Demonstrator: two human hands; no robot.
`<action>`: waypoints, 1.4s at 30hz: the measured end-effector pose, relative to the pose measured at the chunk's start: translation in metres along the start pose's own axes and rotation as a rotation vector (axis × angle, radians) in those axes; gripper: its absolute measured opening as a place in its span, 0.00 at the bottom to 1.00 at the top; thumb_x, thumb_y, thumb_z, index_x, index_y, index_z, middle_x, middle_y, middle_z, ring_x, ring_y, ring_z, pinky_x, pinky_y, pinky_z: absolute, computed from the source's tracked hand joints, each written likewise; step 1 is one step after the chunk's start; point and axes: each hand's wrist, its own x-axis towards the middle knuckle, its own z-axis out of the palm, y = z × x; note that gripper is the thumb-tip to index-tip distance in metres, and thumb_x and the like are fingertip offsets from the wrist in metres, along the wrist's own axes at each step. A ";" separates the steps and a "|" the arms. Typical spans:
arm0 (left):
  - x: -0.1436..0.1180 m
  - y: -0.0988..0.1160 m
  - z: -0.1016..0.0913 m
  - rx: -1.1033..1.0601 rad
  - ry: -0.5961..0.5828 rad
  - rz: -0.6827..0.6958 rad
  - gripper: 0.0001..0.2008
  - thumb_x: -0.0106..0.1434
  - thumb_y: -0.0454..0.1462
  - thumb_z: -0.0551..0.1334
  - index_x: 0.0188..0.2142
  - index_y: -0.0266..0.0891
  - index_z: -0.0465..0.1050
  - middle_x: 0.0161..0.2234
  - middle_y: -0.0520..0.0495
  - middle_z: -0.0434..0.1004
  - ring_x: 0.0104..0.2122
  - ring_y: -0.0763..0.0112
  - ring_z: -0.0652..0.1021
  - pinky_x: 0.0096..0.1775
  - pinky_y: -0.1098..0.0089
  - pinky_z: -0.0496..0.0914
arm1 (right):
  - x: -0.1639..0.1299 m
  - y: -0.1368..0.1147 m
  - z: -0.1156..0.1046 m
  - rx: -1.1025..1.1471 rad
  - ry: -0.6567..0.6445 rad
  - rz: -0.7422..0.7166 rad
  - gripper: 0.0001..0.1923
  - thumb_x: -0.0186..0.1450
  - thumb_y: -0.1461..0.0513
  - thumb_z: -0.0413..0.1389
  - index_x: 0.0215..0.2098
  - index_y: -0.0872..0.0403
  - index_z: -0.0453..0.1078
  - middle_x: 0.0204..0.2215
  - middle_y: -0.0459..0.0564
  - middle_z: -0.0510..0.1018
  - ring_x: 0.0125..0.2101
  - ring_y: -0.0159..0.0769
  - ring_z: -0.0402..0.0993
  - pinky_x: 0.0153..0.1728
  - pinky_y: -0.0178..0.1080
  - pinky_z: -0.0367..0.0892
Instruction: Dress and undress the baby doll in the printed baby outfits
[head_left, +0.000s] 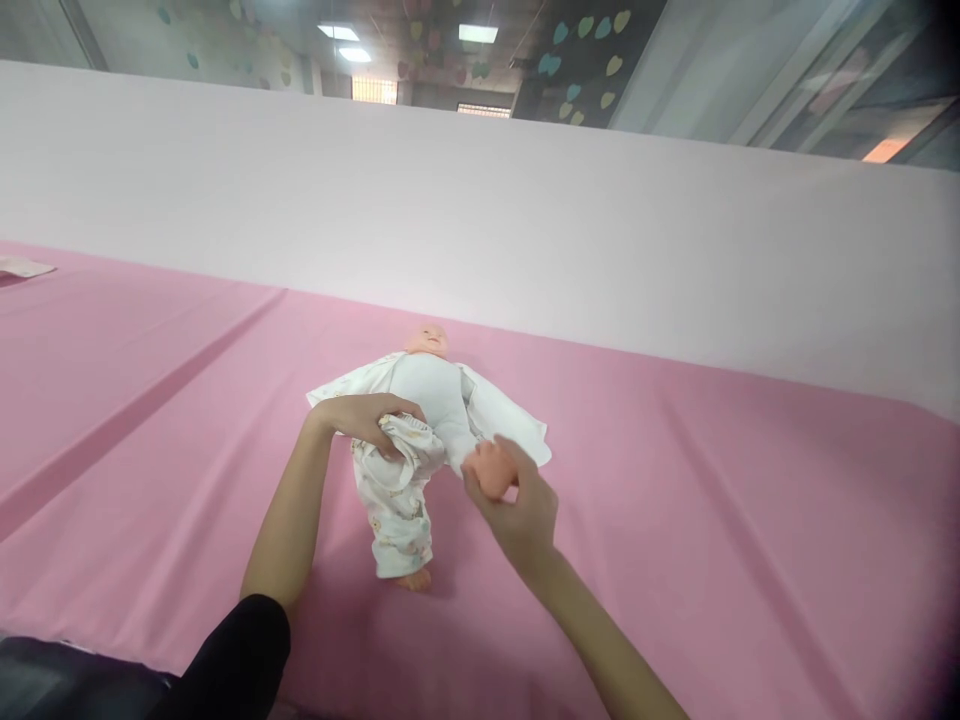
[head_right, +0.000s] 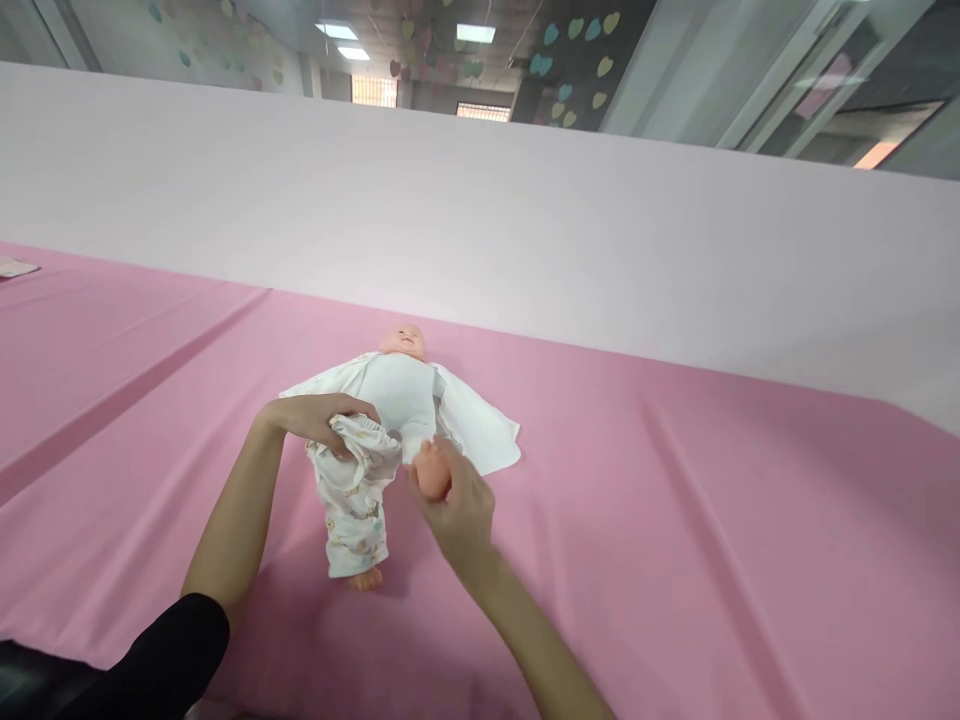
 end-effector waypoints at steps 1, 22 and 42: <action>0.000 0.000 0.000 0.002 -0.001 0.006 0.22 0.50 0.38 0.69 0.45 0.43 0.71 0.44 0.51 0.75 0.45 0.64 0.74 0.42 0.72 0.66 | 0.013 0.002 0.006 0.003 0.015 0.017 0.21 0.66 0.53 0.56 0.52 0.56 0.64 0.37 0.56 0.78 0.29 0.39 0.76 0.30 0.38 0.73; -0.014 0.023 0.001 0.267 0.396 -0.169 0.12 0.51 0.37 0.65 0.38 0.46 0.76 0.34 0.54 0.75 0.34 0.70 0.73 0.34 0.72 0.63 | 0.053 0.003 0.080 0.154 -0.417 -0.108 0.27 0.73 0.57 0.36 0.68 0.59 0.45 0.40 0.57 0.74 0.38 0.44 0.71 0.37 0.43 0.70; -0.003 0.021 0.006 0.271 0.434 -0.012 0.16 0.51 0.28 0.57 0.39 0.43 0.71 0.54 0.49 0.68 0.54 0.63 0.68 0.50 0.66 0.65 | 0.040 -0.014 0.082 0.051 -0.389 -0.113 0.37 0.65 0.60 0.50 0.68 0.63 0.43 0.49 0.62 0.70 0.48 0.50 0.67 0.53 0.54 0.65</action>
